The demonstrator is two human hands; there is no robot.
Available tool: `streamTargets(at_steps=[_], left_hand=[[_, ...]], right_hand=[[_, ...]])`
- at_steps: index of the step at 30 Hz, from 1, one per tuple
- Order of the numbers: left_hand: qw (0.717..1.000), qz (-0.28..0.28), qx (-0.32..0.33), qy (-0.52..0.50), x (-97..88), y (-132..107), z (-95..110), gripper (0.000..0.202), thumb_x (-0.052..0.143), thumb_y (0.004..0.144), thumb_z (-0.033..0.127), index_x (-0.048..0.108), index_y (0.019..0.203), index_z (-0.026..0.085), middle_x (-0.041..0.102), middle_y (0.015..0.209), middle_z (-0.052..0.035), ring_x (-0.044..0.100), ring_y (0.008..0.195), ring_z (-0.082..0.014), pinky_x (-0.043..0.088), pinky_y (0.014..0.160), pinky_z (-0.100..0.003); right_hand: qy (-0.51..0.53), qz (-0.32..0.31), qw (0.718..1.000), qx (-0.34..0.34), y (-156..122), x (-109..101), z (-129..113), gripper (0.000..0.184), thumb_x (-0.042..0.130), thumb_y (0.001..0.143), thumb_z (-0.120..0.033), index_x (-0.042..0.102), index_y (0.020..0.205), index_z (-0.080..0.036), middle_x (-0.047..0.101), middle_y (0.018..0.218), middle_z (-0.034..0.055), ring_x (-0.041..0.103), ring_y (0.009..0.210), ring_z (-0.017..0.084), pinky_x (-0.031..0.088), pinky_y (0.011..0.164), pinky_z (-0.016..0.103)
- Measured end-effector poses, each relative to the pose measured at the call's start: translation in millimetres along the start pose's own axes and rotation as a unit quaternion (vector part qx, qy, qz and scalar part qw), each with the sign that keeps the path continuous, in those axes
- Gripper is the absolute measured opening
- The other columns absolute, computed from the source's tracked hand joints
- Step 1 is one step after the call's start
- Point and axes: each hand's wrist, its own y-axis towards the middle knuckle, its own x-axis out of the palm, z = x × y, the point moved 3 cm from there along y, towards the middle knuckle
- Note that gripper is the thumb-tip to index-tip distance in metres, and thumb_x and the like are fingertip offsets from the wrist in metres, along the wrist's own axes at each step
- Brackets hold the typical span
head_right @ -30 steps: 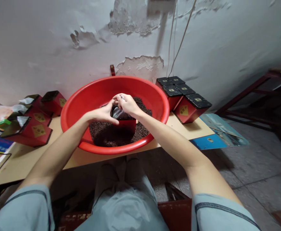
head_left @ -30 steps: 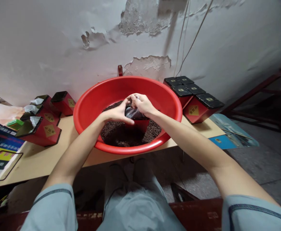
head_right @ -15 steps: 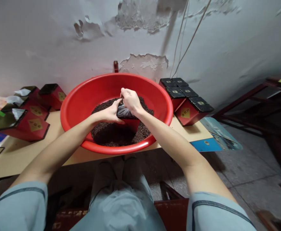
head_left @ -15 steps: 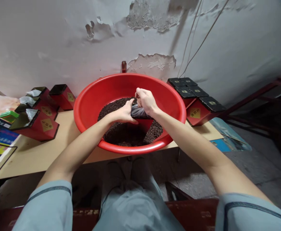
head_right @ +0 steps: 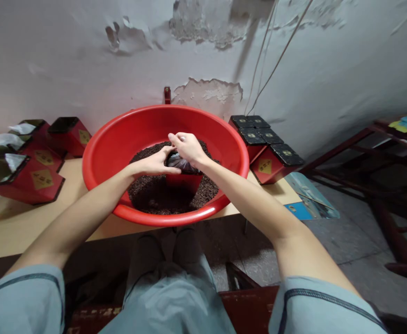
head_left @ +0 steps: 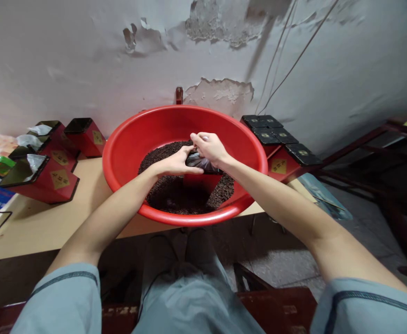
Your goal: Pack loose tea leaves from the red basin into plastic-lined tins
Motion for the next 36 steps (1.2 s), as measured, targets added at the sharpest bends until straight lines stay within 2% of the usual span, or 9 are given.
streamTargets(at_steps=[3,7,10,14,18,23,28,33,36], left_hand=[[0.995,0.043,-0.025,0.082,6.8,2,17,0.098,0.072,0.082,0.070,0.048,0.157,0.011,0.035,0.172,-0.0254,0.032,0.161,-0.0468,0.025,0.133,-0.060],[0.987,0.024,-0.024,0.154,18.2,9,40,0.087,0.063,0.093,0.065,0.045,0.161,0.015,0.020,0.180,-0.0206,0.010,0.167,-0.0485,0.006,0.130,-0.077],[0.989,0.052,-0.007,0.137,13.3,13,47,0.068,0.064,0.095,0.053,0.059,0.151,0.014,0.042,0.170,-0.0204,0.036,0.158,-0.0438,0.026,0.130,-0.066],[0.987,0.152,0.011,0.048,-2.3,11,41,0.032,0.073,0.087,0.043,0.080,0.103,0.016,0.077,0.118,-0.0124,0.070,0.112,-0.0303,0.051,0.107,-0.043],[0.974,0.187,-0.009,-0.129,-7.6,10,28,0.032,0.081,0.077,0.047,0.074,0.078,0.016,0.072,0.078,-0.0036,0.064,0.076,-0.0197,0.050,0.077,-0.033],[0.937,0.244,0.038,-0.246,-10.9,9,24,0.037,0.082,0.074,0.050,0.069,0.080,0.015,0.070,0.076,-0.0024,0.061,0.070,-0.0155,0.051,0.072,-0.030],[0.945,0.265,0.070,-0.176,-8.4,5,32,0.028,0.081,0.080,0.043,0.070,0.085,0.017,0.072,0.083,-0.0037,0.066,0.078,-0.0177,0.054,0.074,-0.031],[0.950,0.263,0.164,-0.044,-14.9,-2,41,0.021,0.079,0.087,0.040,0.075,0.081,0.020,0.068,0.097,-0.0057,0.065,0.092,-0.0200,0.055,0.086,-0.035],[0.957,0.249,0.144,-0.032,-19.6,-3,36,0.032,0.081,0.085,0.044,0.077,0.109,0.022,0.065,0.122,-0.0095,0.064,0.103,-0.0220,0.056,0.094,-0.037]], right_hand=[[0.173,0.033,0.983,0.052,3,-5,5,0.063,0.071,0.079,-0.083,0.046,0.071,-0.027,0.026,0.052,-0.0114,0.028,0.048,0.010,0.034,0.050,0.028],[0.243,0.053,0.968,0.030,1,-19,6,0.058,0.074,0.078,-0.081,0.055,0.085,-0.026,0.033,0.057,-0.0093,0.037,0.052,0.012,0.042,0.054,0.029],[0.181,0.049,0.982,-0.029,-3,-43,2,0.061,0.082,0.074,-0.072,0.063,0.113,-0.029,0.060,0.083,-0.0020,0.059,0.076,0.016,0.055,0.074,0.032],[0.024,0.022,0.999,-0.039,-17,-76,3,0.086,0.094,0.065,-0.059,0.061,0.139,-0.029,0.071,0.119,0.0064,0.067,0.104,0.023,0.059,0.092,0.040],[-0.009,-0.037,0.999,0.006,-31,-76,8,0.059,0.091,0.069,-0.048,0.075,0.118,-0.020,0.078,0.108,0.0091,0.072,0.096,0.025,0.061,0.091,0.042],[0.033,-0.049,0.998,0.014,-32,-53,-1,0.038,0.080,0.070,-0.031,0.080,0.105,-0.018,0.078,0.088,0.0029,0.065,0.069,0.016,0.053,0.062,0.028],[0.019,-0.162,0.986,0.039,-24,-31,-14,0.025,0.081,0.067,-0.031,0.076,0.087,-0.017,0.067,0.065,-0.0026,0.054,0.056,0.012,0.042,0.052,0.025],[-0.133,-0.146,0.980,0.016,-20,-24,-21,0.014,0.070,0.072,-0.019,0.060,0.061,-0.018,0.056,0.052,-0.0038,0.050,0.053,0.011,0.034,0.054,0.026],[-0.211,-0.114,0.971,-0.013,-20,-25,-27,0.014,0.067,0.072,-0.014,0.061,0.059,-0.017,0.054,0.052,-0.0033,0.049,0.057,0.012,0.034,0.059,0.028]])
